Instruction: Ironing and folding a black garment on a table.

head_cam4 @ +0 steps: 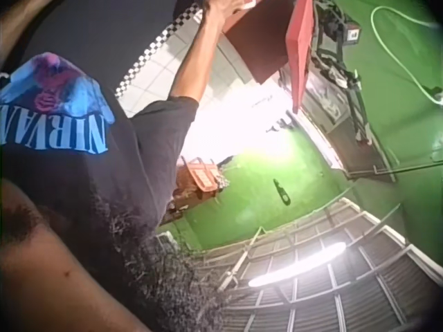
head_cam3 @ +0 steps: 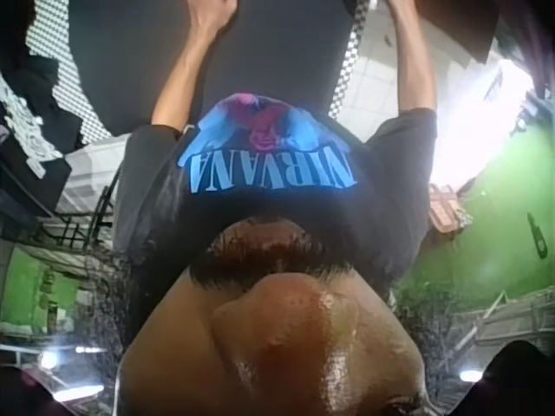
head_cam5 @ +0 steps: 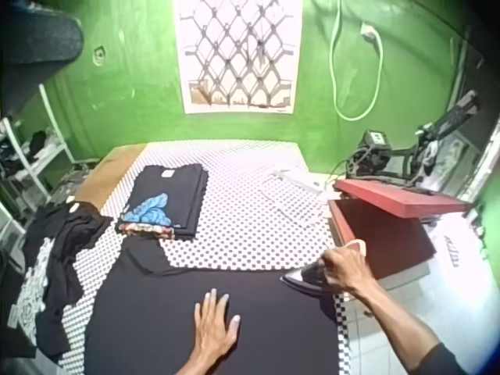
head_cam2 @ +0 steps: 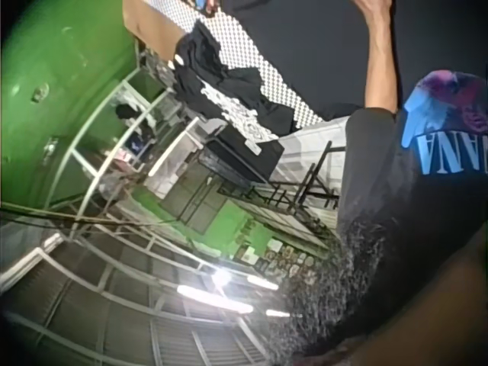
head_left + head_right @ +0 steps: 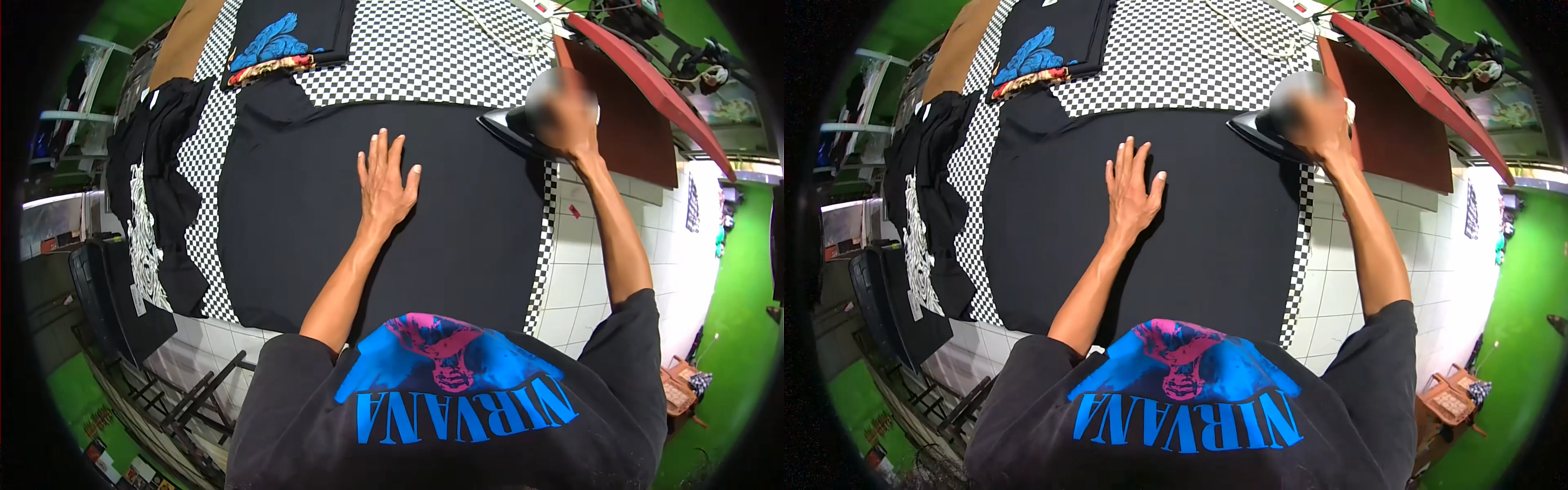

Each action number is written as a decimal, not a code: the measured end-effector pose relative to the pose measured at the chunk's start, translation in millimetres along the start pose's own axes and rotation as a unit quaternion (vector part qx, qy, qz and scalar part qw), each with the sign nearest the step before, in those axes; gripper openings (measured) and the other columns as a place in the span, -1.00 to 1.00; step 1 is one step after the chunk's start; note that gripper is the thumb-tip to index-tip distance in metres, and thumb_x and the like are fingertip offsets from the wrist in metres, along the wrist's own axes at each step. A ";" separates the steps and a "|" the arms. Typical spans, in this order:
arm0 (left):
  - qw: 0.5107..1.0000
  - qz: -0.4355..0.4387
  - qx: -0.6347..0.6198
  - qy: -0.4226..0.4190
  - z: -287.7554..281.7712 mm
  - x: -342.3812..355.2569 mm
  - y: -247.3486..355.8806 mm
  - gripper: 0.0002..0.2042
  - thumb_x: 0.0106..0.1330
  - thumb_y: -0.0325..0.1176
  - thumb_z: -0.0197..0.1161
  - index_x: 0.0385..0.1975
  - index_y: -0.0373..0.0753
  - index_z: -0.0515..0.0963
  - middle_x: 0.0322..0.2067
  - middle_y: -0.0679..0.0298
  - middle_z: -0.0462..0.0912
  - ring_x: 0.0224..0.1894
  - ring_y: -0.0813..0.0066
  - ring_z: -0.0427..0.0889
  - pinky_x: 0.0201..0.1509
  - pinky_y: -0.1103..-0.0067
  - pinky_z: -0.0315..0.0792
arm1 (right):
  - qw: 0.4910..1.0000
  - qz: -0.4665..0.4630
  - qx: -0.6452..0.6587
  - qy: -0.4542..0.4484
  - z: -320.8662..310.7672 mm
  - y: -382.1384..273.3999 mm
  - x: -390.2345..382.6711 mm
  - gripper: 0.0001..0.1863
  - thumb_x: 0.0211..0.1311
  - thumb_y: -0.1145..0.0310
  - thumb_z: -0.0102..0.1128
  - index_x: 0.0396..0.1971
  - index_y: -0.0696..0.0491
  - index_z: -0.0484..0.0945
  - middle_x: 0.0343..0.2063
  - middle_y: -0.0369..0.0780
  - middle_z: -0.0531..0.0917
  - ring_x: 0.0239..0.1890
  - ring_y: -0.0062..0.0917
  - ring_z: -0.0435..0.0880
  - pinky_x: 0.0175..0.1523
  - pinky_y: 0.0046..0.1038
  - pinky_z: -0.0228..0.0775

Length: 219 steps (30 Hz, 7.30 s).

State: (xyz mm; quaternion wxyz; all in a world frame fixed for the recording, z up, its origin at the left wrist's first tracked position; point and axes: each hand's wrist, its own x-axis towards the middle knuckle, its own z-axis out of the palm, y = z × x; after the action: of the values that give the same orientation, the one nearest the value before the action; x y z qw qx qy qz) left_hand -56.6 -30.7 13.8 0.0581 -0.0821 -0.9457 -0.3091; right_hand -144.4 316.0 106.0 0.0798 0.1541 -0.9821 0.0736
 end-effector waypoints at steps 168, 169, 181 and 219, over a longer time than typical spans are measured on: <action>0.992 0.051 0.110 -0.041 -128.9 -263.9 -143.3 -0.35 0.38 -0.01 0.17 0.42 -0.18 0.28 0.46 -0.17 0.10 0.51 -0.12 0.07 0.52 0.00 -0.05 | 0.969 0.208 -0.076 -0.106 65.8 -241.8 -335.8 -0.40 0.48 0.16 -0.19 0.49 -0.16 0.15 0.52 -0.08 0.07 0.53 -0.23 0.08 0.50 0.13 -0.20; 0.991 0.045 0.121 -0.042 -133.3 -265.5 -140.8 -0.34 0.40 0.00 0.15 0.43 -0.18 0.26 0.46 -0.16 0.09 0.51 -0.12 0.06 0.52 0.00 -0.08 | 0.973 0.205 -0.073 -0.079 65.4 -237.4 -336.6 -0.40 0.48 0.15 -0.18 0.49 -0.17 0.17 0.51 -0.08 0.08 0.52 -0.23 0.09 0.49 0.13 -0.18; 0.992 0.020 0.116 -0.044 -83.1 -234.5 -87.5 -0.32 0.40 0.01 0.13 0.47 -0.15 0.20 0.48 -0.15 0.04 0.53 -0.11 0.01 0.55 0.03 -0.12 | 0.976 0.199 -0.080 -0.047 73.9 -187.8 -284.2 -0.39 0.49 0.12 -0.17 0.50 -0.16 0.13 0.51 -0.09 0.09 0.51 -0.22 0.12 0.49 0.15 -0.21; 0.981 -0.132 0.131 0.052 -216.2 -222.7 -206.4 -0.42 0.37 -0.09 0.19 0.35 -0.18 0.35 0.33 -0.08 0.35 0.39 0.01 0.30 0.47 0.04 0.01 | 0.887 0.288 0.359 0.040 148.5 -468.6 0.0 -0.65 0.20 0.27 0.23 -0.08 0.16 0.61 -0.16 -0.02 0.72 -0.08 -0.09 0.70 0.09 -0.20 0.48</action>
State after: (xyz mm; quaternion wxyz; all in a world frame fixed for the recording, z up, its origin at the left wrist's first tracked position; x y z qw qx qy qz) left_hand 134.9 -349.9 32.8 0.0762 0.0684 -0.9762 -0.1911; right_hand -16.9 -150.3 17.2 0.0336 -0.1206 -0.8859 0.4466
